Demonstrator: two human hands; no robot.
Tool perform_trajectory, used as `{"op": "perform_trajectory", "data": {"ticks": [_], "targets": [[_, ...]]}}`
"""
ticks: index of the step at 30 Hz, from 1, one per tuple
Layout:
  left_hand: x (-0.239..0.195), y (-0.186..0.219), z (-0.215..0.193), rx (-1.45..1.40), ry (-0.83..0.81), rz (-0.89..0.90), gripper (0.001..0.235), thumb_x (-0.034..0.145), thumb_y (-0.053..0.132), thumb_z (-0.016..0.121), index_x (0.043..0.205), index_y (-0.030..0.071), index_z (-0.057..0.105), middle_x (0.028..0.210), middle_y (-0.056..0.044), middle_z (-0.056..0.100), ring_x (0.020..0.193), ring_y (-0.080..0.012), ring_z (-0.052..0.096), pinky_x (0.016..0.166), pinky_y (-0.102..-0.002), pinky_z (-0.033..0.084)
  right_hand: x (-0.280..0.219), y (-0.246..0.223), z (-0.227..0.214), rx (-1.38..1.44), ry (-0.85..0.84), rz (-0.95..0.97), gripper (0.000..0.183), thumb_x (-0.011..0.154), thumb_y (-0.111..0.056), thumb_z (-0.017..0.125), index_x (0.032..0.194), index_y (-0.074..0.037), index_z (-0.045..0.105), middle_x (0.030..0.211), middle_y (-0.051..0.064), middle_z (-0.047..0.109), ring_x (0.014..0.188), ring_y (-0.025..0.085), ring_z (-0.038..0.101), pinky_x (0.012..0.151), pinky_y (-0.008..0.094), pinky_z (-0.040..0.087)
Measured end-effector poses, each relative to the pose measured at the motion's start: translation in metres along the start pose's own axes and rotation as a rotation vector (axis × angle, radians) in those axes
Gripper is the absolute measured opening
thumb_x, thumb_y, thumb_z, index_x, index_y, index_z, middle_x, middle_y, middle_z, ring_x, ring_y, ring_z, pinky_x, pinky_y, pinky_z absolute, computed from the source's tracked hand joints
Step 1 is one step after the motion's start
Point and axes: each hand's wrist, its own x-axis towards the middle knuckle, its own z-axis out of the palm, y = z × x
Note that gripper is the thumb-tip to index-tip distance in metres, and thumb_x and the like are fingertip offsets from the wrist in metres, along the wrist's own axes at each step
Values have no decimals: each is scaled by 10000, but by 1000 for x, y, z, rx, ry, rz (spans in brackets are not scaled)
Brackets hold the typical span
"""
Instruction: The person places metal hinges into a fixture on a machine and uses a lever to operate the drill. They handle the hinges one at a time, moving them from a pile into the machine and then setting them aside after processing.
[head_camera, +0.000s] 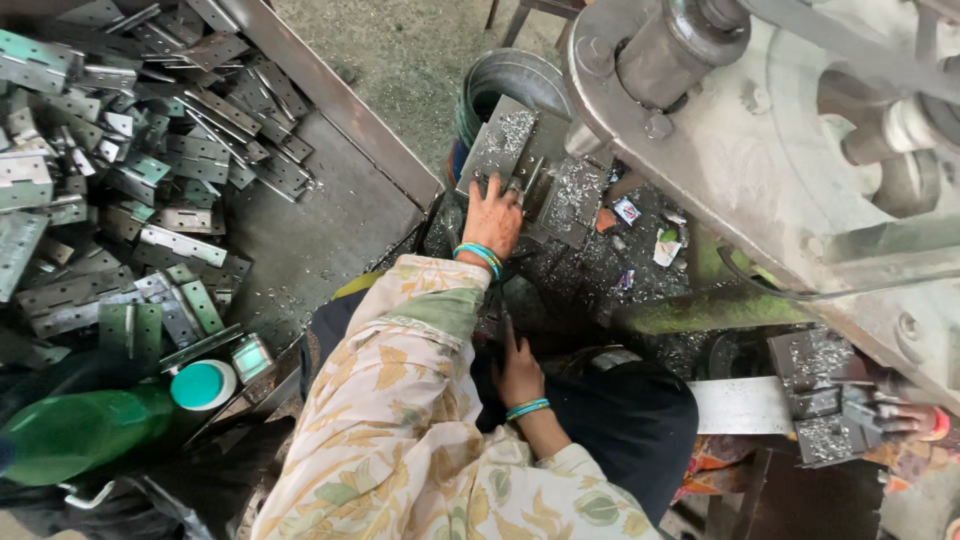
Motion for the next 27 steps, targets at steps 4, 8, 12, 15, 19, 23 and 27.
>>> {"op": "perform_trajectory", "data": {"ticks": [4, 8, 12, 15, 19, 23, 27], "targets": [[0, -1, 9, 7, 66, 10, 290, 889, 208, 593, 1099, 102, 763, 1240, -33, 679, 1361, -365, 422, 1079, -671, 311, 13, -19, -67, -3, -96, -26, 890, 815, -274, 743, 1581, -209, 294, 1245, 213, 604, 997, 463, 669, 827, 548, 565], [16, -4, 22, -27, 54, 15, 297, 880, 196, 590, 1107, 101, 756, 1222, -37, 679, 1364, -364, 416, 1082, -679, 300, 28, -35, -124, -82, -70, -57, 694, 883, -333, 723, 1504, -192, 449, 1213, 206, 640, 986, 461, 678, 831, 546, 567], [32, -1, 28, -60, 48, -7, 323, 905, 187, 587, 1170, 89, 743, 1239, -38, 680, 1376, -357, 415, 1099, -685, 293, 23, -29, -97, -107, -30, -28, 723, 848, -306, 731, 1499, -187, 439, 1242, 194, 635, 966, 450, 690, 828, 542, 573], [29, -3, 27, -37, 66, -10, 321, 909, 186, 586, 1174, 101, 748, 1249, -38, 682, 1382, -357, 414, 1121, -679, 288, -8, -28, -43, -18, 59, -71, 943, 735, -209, 716, 1594, -183, 327, 1167, 226, 609, 968, 447, 678, 774, 525, 585], [30, 0, 18, -14, 66, -6, 286, 865, 192, 587, 1069, 108, 770, 1319, -24, 667, 1384, -351, 396, 1092, -677, 287, -2, -24, -47, -23, -51, 1, 880, 810, -244, 720, 1592, -226, 314, 1191, 213, 608, 954, 439, 680, 788, 539, 573], [35, -2, 21, -25, 36, -20, 289, 914, 199, 578, 1108, 110, 773, 1279, -26, 680, 1415, -363, 377, 1108, -696, 279, 24, -22, -102, -54, -32, -81, 703, 894, -312, 724, 1522, -227, 420, 1186, 194, 650, 987, 436, 684, 816, 537, 573], [55, -6, 28, -59, 69, -22, 304, 921, 206, 566, 1117, 107, 777, 1280, -27, 679, 1410, -376, 372, 1106, -712, 268, 30, -28, -112, -111, -60, -53, 670, 890, -303, 720, 1500, -249, 450, 1201, 177, 656, 978, 433, 689, 830, 534, 577]]}}
